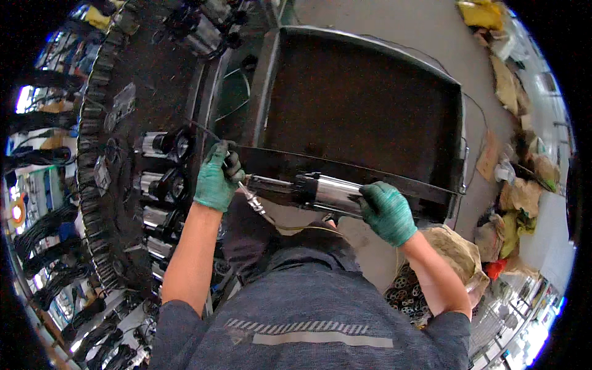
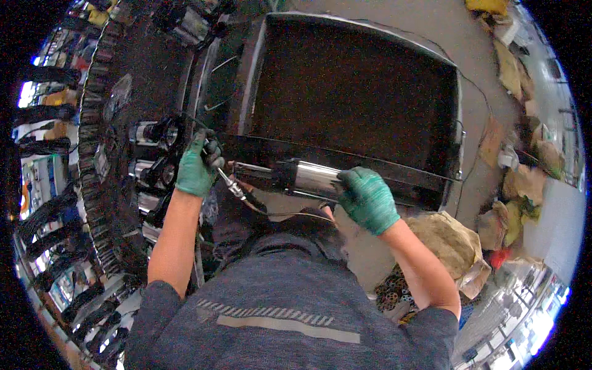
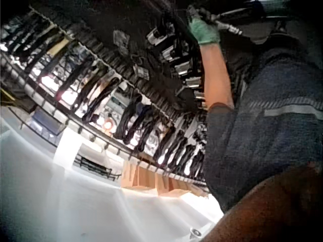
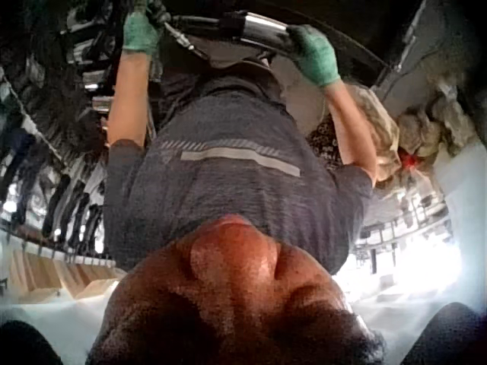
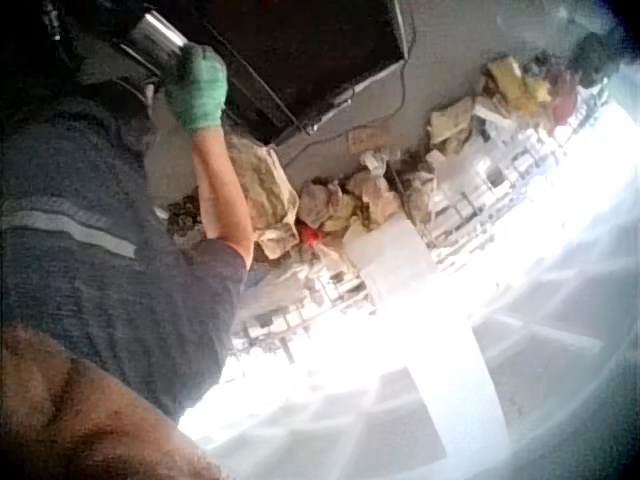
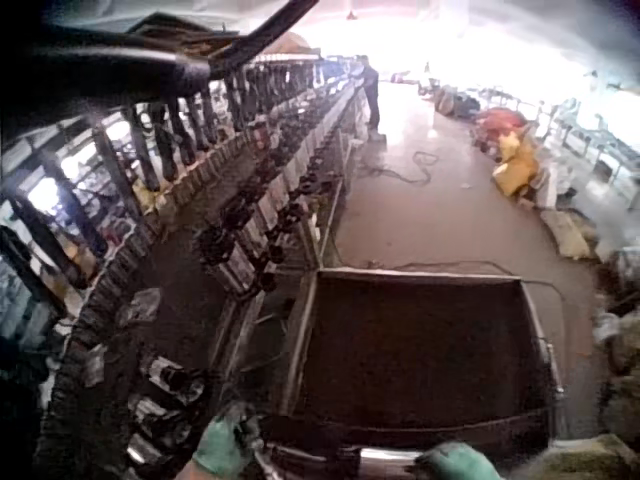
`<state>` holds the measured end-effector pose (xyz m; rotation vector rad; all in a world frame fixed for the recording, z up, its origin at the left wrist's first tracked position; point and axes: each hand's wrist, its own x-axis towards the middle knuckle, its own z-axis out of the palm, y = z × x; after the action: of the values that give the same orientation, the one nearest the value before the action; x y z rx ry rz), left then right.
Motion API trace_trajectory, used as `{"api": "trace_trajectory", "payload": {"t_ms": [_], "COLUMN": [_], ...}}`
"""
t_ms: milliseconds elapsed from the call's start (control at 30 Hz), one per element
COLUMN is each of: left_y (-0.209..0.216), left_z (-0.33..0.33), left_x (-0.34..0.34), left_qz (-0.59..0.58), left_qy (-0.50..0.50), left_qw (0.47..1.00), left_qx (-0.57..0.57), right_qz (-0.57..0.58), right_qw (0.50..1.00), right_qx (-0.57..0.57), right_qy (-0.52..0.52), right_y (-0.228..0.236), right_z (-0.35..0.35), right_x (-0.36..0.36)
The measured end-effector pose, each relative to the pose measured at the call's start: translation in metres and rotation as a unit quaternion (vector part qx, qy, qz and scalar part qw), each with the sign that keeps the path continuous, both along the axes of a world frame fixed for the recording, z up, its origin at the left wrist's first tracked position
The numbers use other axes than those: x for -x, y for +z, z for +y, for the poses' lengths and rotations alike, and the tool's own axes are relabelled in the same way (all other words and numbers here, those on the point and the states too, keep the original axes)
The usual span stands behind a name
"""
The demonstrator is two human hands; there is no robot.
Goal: The person repeatedly picks up a cylindrical metal component from a rack, places it into a dark rectangular tray, and then removes it again. This cycle of picking, placing, and removing is performed multiple times throughout the clip.
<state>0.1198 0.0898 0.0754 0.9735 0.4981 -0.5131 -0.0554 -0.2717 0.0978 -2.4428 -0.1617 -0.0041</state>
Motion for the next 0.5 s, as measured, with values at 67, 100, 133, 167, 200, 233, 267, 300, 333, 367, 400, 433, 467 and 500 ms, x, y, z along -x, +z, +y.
{"api": "trace_trajectory", "payload": {"t_ms": [67,100,133,167,200,233,267,300,333,367,400,433,467,500], "left_y": [0.03,0.042,0.049,0.05,0.053,0.066,0.077,0.076,0.071,0.063,0.057,0.059,0.063,0.063], "left_z": [-0.055,-0.087,-0.116,-0.144,-0.173,-0.207,-0.235,-0.257,-0.274,-0.28,-0.285,-0.292,-0.298,-0.292], "left_x": [0.01,0.02,0.032,0.045,0.06,0.079,0.097,0.115,0.128,0.136,0.146,0.155,0.162,0.162], "left_qz": [-0.011,-0.01,-0.029,-0.023,-0.017,0.009,0.029,0.013,-0.004,0.013,-0.054,-0.119,-0.183,-0.191], "left_qy": [0.005,0.004,-0.027,-0.041,-0.057,-0.081,-0.102,-0.127,-0.152,-0.205,-0.247,-0.289,-0.327,-0.394], "left_qw": [0.996,0.991,0.987,0.983,0.979,0.978,0.978,0.975,0.972,0.951,0.951,0.942,0.925,0.898], "left_qx": [0.087,0.134,0.157,0.177,0.196,0.191,0.182,0.179,0.176,0.231,0.177,0.123,0.072,0.045], "right_qz": [-0.06,-0.059,-0.084,-0.099,-0.114,-0.073,-0.038,0.083,0.104,0.125,0.147,0.101,0.104,0.104], "right_qw": [0.998,0.998,0.996,0.994,0.991,0.99,0.982,0.93,0.939,0.945,0.949,0.954,0.949,0.942], "right_qx": [-0.013,-0.011,-0.001,0.009,0.019,-0.025,-0.075,-0.255,-0.203,-0.154,-0.105,-0.074,-0.034,0.003], "right_qy": [-0.016,-0.008,-0.024,-0.047,-0.069,-0.121,-0.168,-0.252,-0.257,-0.258,-0.258,-0.273,-0.297,-0.32], "right_y": [0.016,0.024,0.038,0.043,0.047,0.049,0.047,0.051,0.052,0.048,0.043,0.033,0.027,0.02], "right_z": [0.0,-0.005,-0.007,-0.007,-0.009,-0.01,-0.009,-0.006,-0.012,-0.02,-0.028,-0.034,-0.047,-0.062], "right_x": [0.011,0.02,0.026,0.034,0.045,0.059,0.072,0.09,0.104,0.119,0.133,0.15,0.168,0.187]}}
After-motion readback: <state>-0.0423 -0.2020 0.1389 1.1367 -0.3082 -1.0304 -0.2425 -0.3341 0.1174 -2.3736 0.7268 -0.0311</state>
